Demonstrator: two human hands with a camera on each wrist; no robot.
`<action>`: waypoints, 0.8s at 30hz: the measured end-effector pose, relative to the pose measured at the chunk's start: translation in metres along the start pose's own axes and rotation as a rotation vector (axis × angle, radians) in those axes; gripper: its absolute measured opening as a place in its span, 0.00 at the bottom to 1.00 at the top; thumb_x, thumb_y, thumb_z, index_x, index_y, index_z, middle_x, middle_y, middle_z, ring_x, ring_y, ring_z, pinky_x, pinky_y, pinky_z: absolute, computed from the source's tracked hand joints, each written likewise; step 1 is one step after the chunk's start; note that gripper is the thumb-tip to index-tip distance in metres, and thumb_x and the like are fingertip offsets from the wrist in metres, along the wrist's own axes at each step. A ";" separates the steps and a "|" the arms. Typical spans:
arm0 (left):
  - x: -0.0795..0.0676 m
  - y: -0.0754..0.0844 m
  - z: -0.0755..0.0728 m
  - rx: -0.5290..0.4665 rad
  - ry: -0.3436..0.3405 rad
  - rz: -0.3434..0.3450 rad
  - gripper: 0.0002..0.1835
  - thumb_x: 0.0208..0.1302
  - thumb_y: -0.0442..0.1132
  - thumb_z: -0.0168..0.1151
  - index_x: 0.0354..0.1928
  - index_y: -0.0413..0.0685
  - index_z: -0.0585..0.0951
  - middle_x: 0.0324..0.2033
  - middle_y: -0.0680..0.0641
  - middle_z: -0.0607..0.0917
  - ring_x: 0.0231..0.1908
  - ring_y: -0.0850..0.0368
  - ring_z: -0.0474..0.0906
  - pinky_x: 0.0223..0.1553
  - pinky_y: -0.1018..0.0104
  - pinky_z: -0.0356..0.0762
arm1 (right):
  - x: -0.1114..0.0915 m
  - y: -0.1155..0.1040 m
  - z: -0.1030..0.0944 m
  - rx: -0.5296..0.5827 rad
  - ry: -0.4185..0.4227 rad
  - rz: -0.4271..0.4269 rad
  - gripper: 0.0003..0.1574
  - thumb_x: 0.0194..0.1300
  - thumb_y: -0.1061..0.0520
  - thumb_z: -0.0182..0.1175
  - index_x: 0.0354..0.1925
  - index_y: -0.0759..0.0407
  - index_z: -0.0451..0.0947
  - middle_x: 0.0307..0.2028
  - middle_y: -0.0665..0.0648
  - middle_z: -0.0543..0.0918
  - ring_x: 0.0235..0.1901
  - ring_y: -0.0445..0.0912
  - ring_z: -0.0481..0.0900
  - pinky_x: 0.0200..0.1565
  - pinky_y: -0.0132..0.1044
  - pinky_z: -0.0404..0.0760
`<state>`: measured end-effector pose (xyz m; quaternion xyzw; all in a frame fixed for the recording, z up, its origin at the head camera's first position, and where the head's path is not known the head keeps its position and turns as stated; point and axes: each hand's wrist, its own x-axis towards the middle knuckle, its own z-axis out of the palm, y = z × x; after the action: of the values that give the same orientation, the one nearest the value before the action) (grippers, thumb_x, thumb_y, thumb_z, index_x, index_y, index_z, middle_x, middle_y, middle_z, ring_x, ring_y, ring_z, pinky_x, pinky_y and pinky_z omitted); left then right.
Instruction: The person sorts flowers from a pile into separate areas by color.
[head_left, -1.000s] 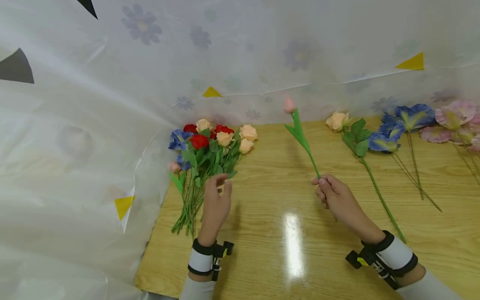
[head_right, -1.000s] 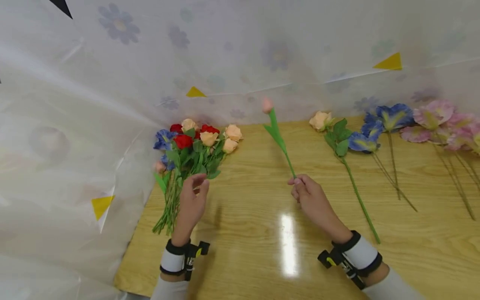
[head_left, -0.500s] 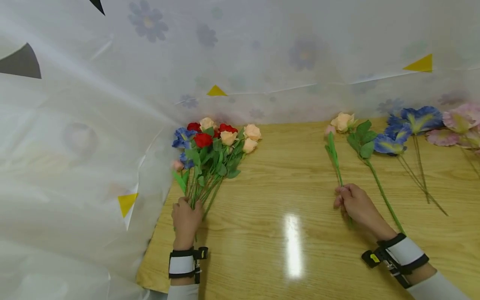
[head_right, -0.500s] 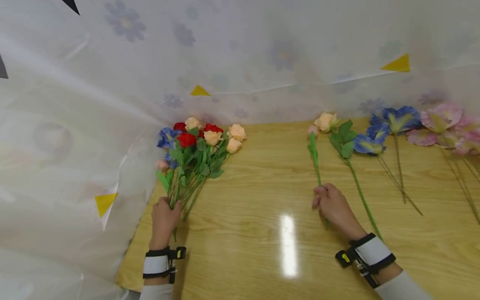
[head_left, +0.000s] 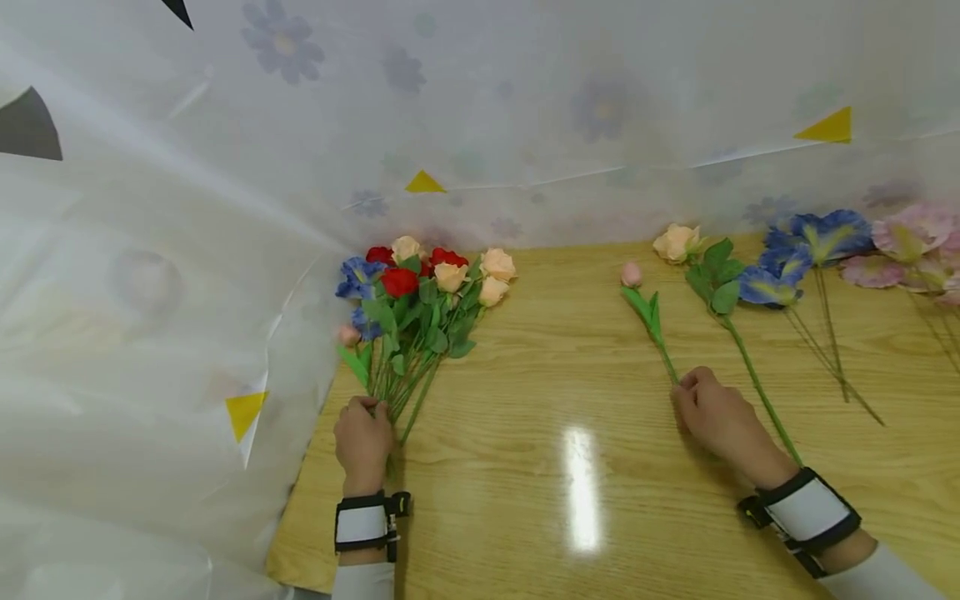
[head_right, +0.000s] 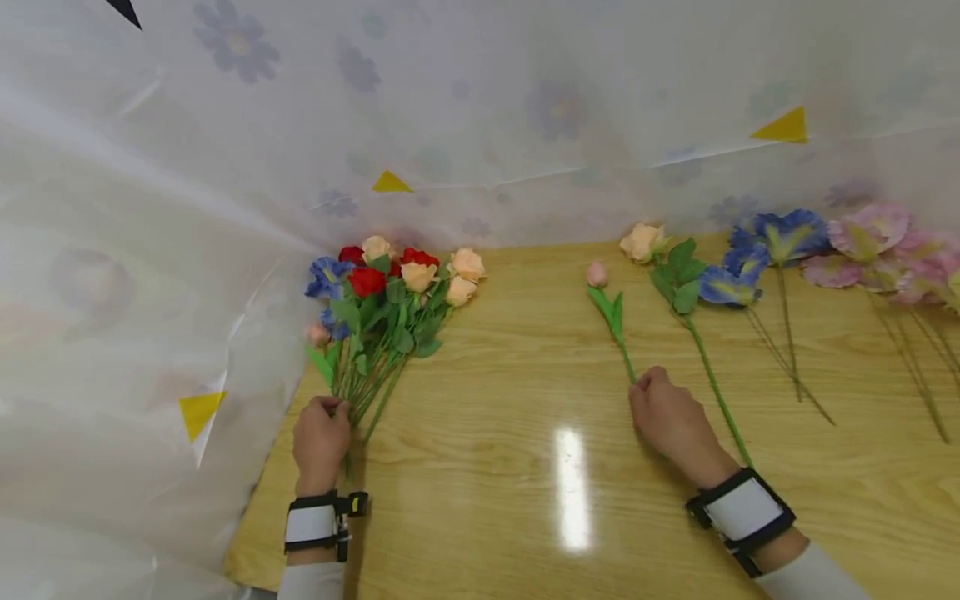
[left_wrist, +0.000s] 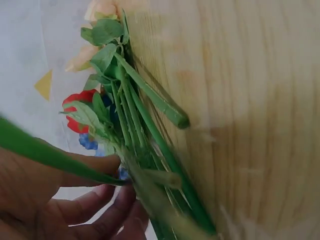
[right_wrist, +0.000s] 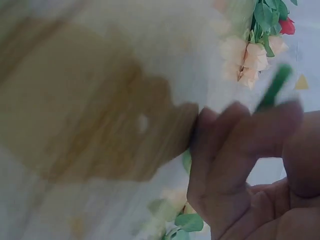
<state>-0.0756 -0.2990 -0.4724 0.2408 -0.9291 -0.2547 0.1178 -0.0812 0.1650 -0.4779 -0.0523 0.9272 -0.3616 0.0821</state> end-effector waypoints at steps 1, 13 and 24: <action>0.000 -0.001 -0.001 -0.018 0.020 0.004 0.10 0.70 0.37 0.58 0.44 0.36 0.80 0.37 0.35 0.82 0.35 0.38 0.79 0.31 0.46 0.76 | -0.001 -0.001 0.000 -0.002 -0.007 0.001 0.23 0.79 0.51 0.40 0.51 0.71 0.65 0.15 0.53 0.72 0.11 0.46 0.69 0.14 0.38 0.66; 0.004 -0.005 -0.007 -0.372 0.145 -0.019 0.22 0.78 0.34 0.32 0.59 0.26 0.72 0.36 0.31 0.77 0.22 0.52 0.65 0.29 0.60 0.65 | 0.002 -0.002 0.009 -0.103 0.037 -0.037 0.13 0.75 0.53 0.50 0.35 0.61 0.70 0.13 0.52 0.68 0.11 0.45 0.66 0.14 0.37 0.62; -0.009 0.034 -0.005 -0.708 0.266 0.151 0.18 0.80 0.43 0.36 0.48 0.38 0.74 0.16 0.50 0.60 0.11 0.63 0.50 0.17 0.67 0.55 | 0.006 -0.005 0.011 -0.088 0.016 -0.005 0.14 0.74 0.52 0.51 0.37 0.63 0.69 0.15 0.53 0.69 0.11 0.45 0.66 0.15 0.37 0.63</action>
<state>-0.0794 -0.2708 -0.4510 0.1470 -0.7753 -0.5171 0.3316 -0.0849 0.1526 -0.4830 -0.0551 0.9427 -0.3212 0.0713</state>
